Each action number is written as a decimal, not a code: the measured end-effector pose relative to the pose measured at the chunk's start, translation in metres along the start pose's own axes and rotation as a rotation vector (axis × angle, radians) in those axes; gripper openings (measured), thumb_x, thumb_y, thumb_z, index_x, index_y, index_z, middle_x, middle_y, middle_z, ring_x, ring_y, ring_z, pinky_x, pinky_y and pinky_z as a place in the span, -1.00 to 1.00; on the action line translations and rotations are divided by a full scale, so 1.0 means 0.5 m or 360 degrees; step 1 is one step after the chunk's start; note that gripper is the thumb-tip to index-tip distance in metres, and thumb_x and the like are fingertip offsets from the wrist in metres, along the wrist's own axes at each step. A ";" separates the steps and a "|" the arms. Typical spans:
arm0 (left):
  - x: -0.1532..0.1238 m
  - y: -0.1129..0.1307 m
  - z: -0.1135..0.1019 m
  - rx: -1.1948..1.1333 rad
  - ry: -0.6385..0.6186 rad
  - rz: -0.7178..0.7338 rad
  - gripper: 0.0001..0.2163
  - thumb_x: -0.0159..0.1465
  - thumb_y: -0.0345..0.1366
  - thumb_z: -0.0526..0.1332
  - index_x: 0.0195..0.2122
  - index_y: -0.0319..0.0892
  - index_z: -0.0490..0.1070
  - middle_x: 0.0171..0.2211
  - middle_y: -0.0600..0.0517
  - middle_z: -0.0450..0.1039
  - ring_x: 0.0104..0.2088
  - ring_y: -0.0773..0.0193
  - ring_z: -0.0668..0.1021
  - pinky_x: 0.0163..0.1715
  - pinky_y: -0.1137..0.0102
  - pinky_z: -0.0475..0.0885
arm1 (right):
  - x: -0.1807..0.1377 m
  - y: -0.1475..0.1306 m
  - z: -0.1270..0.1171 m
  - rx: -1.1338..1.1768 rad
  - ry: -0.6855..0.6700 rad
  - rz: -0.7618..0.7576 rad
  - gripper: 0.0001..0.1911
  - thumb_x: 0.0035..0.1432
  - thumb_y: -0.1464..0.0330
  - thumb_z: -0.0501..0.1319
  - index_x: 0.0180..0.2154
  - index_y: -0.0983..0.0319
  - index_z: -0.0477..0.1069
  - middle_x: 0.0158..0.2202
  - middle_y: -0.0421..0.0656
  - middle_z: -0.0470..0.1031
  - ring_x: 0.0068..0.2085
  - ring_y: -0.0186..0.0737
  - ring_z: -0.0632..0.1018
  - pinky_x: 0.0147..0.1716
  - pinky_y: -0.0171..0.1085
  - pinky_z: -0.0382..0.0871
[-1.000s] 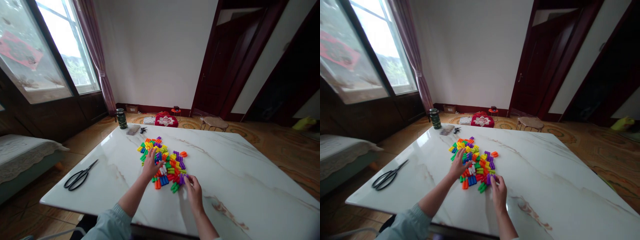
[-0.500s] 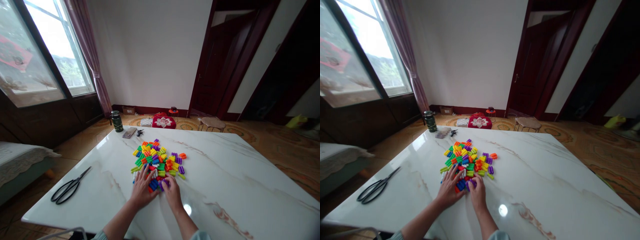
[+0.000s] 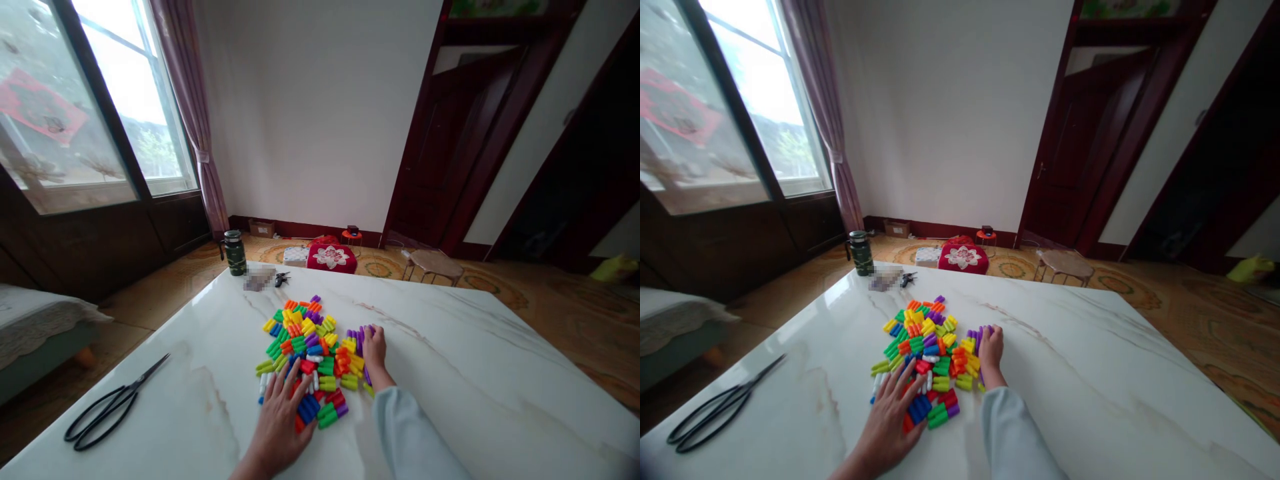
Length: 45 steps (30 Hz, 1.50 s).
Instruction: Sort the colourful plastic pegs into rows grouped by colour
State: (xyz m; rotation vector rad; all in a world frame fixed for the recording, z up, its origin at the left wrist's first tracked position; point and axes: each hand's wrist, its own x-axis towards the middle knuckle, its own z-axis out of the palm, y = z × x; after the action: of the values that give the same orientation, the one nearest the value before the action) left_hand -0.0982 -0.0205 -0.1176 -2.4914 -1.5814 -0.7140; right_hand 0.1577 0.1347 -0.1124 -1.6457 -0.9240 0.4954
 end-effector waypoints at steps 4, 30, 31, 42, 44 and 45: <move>-0.001 -0.002 0.003 0.0023 -0.0015 0.0005 -0.26 0.16 -0.12 0.23 0.36 0.09 -0.01 0.38 -0.01 -0.03 0.32 -0.19 0.12 0.22 -0.14 0.13 | -0.018 -0.013 0.051 0.0106 -0.0158 -0.0087 -0.60 -0.06 0.06 0.09 -0.29 0.20 0.39 -0.20 0.00 0.53 -0.10 -0.06 0.51 -0.09 -0.17 0.35; 0.001 0.004 -0.006 -0.0044 0.0014 0.0025 -0.26 0.13 -0.18 0.24 0.35 0.06 0.02 0.37 -0.04 0.00 0.31 -0.22 0.14 0.22 -0.14 0.12 | -0.033 0.052 -0.155 -0.0196 -0.0146 -0.0275 -0.77 -0.08 0.17 0.21 -0.43 0.18 0.49 -0.44 -0.12 0.52 -0.38 -0.10 0.49 -0.27 -0.16 0.32; 0.001 0.004 -0.007 -0.0040 0.0010 0.0023 -0.25 0.13 -0.18 0.24 0.35 0.06 0.01 0.37 -0.04 -0.01 0.31 -0.21 0.14 0.22 -0.14 0.13 | -0.014 0.054 -0.149 -0.0199 -0.0131 -0.0297 -0.80 -0.10 0.21 0.21 -0.45 0.18 0.48 -0.44 -0.12 0.52 -0.37 -0.11 0.48 -0.26 -0.15 0.32; -0.001 0.000 -0.001 0.0001 -0.0079 -0.0006 -0.23 0.14 -0.14 0.22 0.37 0.10 -0.07 0.38 0.01 -0.04 0.33 -0.20 0.10 0.24 -0.14 0.10 | 0.121 0.041 -0.061 -0.0323 -0.0098 -0.0342 -0.89 -0.15 0.36 0.18 -0.49 0.21 0.47 -0.44 -0.09 0.52 -0.32 -0.08 0.49 -0.19 -0.13 0.31; -0.001 0.000 -0.002 -0.0005 -0.0085 -0.0010 -0.23 0.14 -0.14 0.22 0.37 0.09 -0.06 0.38 0.02 -0.04 0.33 -0.20 0.11 0.24 -0.14 0.10 | 0.129 0.043 -0.055 -0.0340 -0.0114 -0.0356 -0.89 -0.14 0.36 0.19 -0.49 0.21 0.47 -0.44 -0.10 0.52 -0.33 -0.08 0.49 -0.20 -0.14 0.32; 0.000 0.001 -0.002 -0.0009 -0.0084 -0.0011 -0.23 0.14 -0.14 0.22 0.37 0.10 -0.06 0.38 0.02 -0.03 0.32 -0.20 0.11 0.24 -0.14 0.10 | 0.132 0.044 -0.053 -0.0349 -0.0125 -0.0366 -0.89 -0.14 0.36 0.19 -0.48 0.21 0.47 -0.44 -0.10 0.52 -0.33 -0.09 0.49 -0.20 -0.15 0.32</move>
State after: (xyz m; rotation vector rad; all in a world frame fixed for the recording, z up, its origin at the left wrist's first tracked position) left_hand -0.0984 -0.0212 -0.1167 -2.5304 -1.6078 -0.6604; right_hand 0.2236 0.1687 -0.1160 -1.6964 -1.2453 0.3110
